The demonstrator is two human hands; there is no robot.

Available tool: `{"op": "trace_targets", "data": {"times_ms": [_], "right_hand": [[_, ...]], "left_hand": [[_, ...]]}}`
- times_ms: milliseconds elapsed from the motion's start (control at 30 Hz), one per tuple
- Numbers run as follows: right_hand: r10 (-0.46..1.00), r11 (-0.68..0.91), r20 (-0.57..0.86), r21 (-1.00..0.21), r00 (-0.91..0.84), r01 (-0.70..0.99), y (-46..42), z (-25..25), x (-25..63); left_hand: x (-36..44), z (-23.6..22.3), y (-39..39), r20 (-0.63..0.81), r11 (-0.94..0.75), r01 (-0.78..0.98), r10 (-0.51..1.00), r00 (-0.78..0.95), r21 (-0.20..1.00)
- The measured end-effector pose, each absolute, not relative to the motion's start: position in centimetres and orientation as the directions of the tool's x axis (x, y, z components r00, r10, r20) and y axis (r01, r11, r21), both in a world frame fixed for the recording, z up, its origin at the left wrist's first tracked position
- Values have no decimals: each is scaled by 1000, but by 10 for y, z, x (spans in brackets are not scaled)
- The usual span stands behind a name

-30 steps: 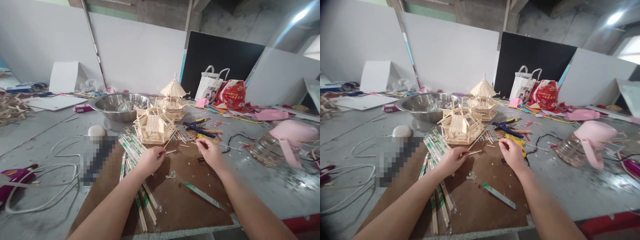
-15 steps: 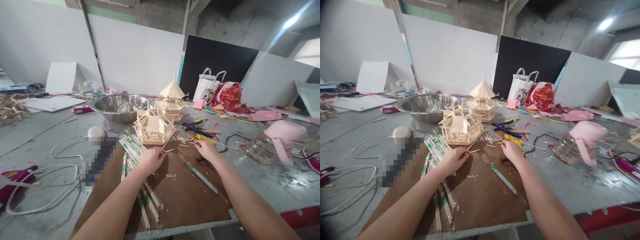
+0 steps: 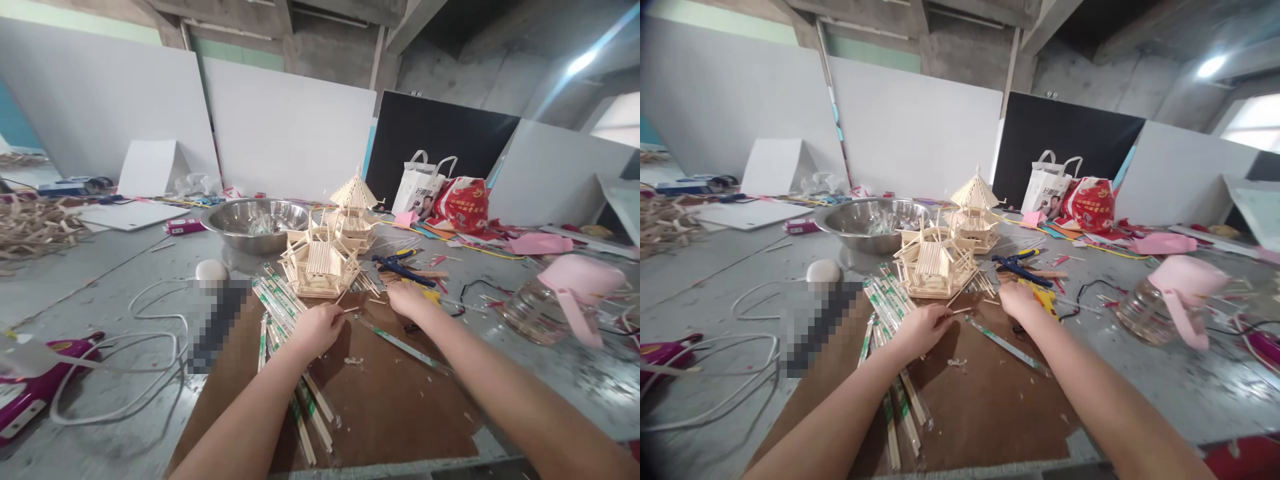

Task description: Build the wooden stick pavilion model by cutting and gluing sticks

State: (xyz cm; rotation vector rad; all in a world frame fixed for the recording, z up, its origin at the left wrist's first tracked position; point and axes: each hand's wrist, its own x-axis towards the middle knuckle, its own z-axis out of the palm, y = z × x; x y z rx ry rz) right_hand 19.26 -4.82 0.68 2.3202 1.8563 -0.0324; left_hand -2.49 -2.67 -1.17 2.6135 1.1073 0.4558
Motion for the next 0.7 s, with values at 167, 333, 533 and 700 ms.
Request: {"op": "trace_targets", "data": {"times_ms": [167,333,533,700], "right_hand": [[991,-127,27,-116,131,985,-54,24,184],[997,30,71,-485,5,874,-60,41,163],[980,172,197,-874,8,455,-64,47,138],[847,342,528,-444,-67,829,-72,41,125]], "left_hand": [[-22,-12,-29,276,-651,561,742,611,511],[-19,-7,-29,240,-457,355,825,512,816],[-19,5,-32,47,-51,-9,838,544,999],[-23,9,-33,11,114,-182,820,572,977]]}}
